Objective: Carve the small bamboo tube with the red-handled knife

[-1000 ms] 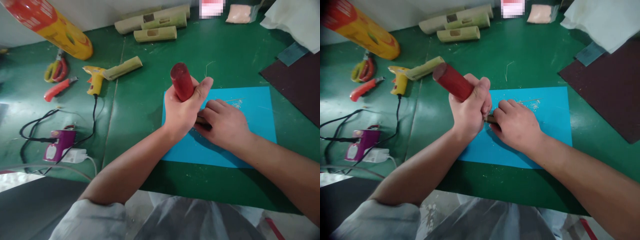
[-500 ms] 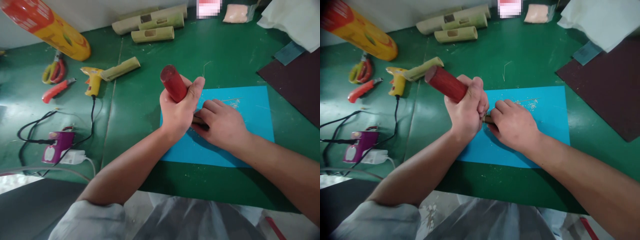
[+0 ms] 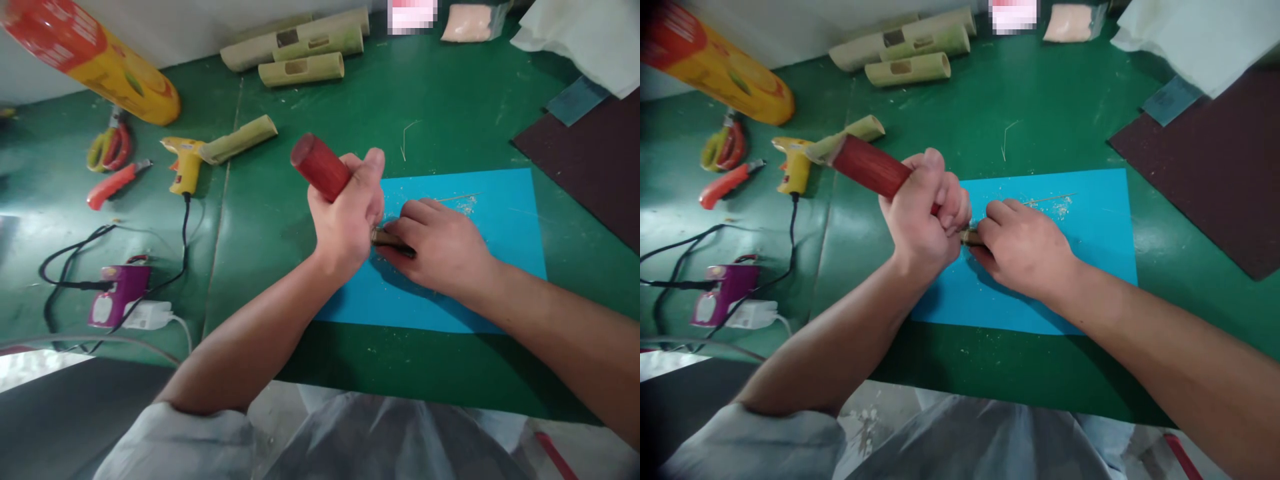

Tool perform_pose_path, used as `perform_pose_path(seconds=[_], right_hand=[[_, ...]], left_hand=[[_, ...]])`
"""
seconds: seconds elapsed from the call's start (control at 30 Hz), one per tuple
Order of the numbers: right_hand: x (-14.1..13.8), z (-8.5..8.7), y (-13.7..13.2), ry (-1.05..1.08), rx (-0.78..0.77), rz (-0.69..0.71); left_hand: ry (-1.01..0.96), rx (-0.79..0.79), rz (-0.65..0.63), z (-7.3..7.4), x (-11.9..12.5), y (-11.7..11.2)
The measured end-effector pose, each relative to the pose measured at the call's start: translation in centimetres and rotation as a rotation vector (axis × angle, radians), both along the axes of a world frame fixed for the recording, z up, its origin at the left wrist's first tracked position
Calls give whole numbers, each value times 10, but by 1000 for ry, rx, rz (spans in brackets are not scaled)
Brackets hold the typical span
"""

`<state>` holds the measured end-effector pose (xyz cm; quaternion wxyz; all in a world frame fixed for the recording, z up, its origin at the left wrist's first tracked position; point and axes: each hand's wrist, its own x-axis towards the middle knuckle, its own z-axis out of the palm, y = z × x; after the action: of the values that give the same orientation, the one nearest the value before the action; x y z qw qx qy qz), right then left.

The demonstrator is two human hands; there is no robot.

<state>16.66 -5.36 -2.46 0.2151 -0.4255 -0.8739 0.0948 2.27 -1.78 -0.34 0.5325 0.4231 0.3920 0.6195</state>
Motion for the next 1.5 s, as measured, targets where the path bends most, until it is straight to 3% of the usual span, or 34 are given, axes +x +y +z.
perform_pose_path(seconds=[0.2,0.37,0.53,0.77,1.0,1.13,1.2,1.33,1.5], right_hand=[[-1,1,2,-20,-50,-19],[-1,2,2,-38,-45,-29],[0,2,1,-16,-62,-41],[-1,3,2,-15,-70,-42],[2,2,1,-6,-61,-20],[2,2,0,-4,-70,-19],[1,3,0,-15,-68,-16],[2,4,0,-44,-53,-28],[1,6,-1,-47,-38,-23]], left_hand=[[-95,-130,-50,11,-4,5],[-105,11,90,4,0,2],[-42,67,39,-6,0,1],[-16,74,21,-4,3,-3],[-36,-40,-45,9,0,-1],[-102,-195,-146,17,-3,4],[-126,-193,-87,17,-2,5],[-120,-42,82,7,4,2],[-67,1,77,-1,5,2]])
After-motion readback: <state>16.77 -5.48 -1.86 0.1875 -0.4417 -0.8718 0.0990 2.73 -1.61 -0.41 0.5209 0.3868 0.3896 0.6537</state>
